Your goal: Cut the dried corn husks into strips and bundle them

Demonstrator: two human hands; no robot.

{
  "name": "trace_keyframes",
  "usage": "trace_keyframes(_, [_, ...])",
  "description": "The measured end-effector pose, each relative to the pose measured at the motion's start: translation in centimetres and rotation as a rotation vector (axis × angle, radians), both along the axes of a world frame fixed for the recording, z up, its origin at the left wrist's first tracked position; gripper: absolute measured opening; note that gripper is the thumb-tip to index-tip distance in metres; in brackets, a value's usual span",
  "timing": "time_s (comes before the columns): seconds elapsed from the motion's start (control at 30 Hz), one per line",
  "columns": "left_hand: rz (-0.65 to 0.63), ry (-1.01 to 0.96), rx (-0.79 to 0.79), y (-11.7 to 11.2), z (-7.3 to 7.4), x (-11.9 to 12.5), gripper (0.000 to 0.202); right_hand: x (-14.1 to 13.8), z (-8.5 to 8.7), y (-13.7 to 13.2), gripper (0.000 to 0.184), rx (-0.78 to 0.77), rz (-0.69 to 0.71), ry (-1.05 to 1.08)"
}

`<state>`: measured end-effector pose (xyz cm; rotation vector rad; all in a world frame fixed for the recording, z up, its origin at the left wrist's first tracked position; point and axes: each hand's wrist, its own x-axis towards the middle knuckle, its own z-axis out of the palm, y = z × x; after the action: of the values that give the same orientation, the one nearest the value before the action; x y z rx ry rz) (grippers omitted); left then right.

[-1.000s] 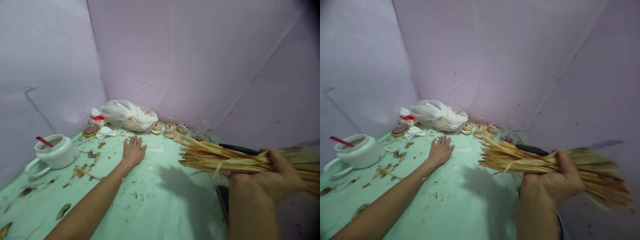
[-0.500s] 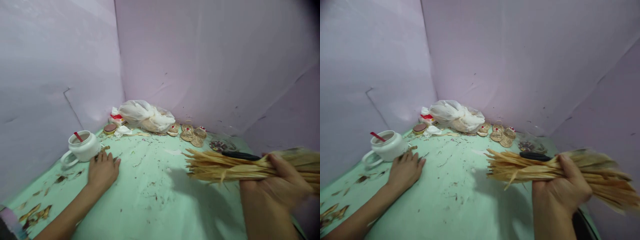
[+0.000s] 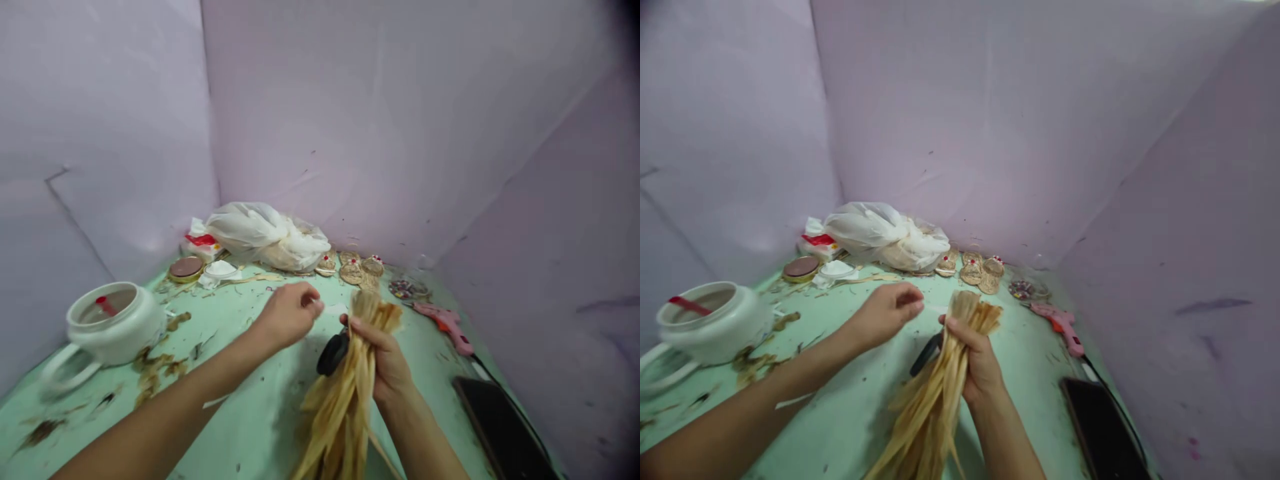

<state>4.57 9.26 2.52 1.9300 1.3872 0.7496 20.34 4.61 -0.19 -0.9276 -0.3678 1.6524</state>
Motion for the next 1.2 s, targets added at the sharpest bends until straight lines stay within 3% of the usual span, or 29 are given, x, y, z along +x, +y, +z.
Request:
trace_keyframes(0.13, [-0.281,-0.226,-0.351,-0.6,-1.9,1.7,0.027,-1.4,-0.3,0.1,0.016,-0.145,-0.023,-0.009])
trace_keyframes(0.2, [-0.334,-0.212,-0.446,-1.3,-2.3,2.2,0.028,-1.8,-0.5,0.2,0.017,-0.139,-0.027,0.011])
trace_keyframes(0.27, [-0.342,-0.124,-0.447,-1.6,-2.5,2.3,0.028,-1.8,-0.8,0.3,0.017,-0.127,-0.040,0.046])
trace_keyframes(0.4, [-0.198,0.128,-0.310,-0.3,-2.4,0.9,0.023,-0.5,-1.1,0.7,0.020,-0.211,-0.125,0.062])
trace_keyframes(0.5, [0.013,0.364,-0.191,2.2,-2.7,-0.8,0.021,0.8,-0.9,0.6,0.023,-0.231,-0.170,0.075])
trace_keyframes(0.6, [0.276,0.542,-0.057,4.1,-3.9,-1.4,0.041,1.0,-1.4,0.0,0.013,-0.269,-0.176,0.084])
trace_keyframes(0.7, [0.453,0.652,0.066,4.4,-5.6,-1.5,0.048,0.6,-2.7,-0.8,0.006,-0.326,-0.156,0.096])
trace_keyframes(0.83, [0.486,0.726,0.175,4.5,-6.6,-3.0,0.039,0.5,-4.4,-1.8,0.012,-0.333,-0.140,0.138])
trace_keyframes(1.07, [0.384,0.841,0.122,8.2,-5.3,-8.2,0.024,0.5,-4.6,-2.2,0.011,-0.295,-0.090,0.131])
trace_keyframes(1.2, [0.405,0.881,0.124,6.9,-6.2,-8.7,0.028,0.5,-4.6,-2.4,0.008,-0.297,-0.082,0.097])
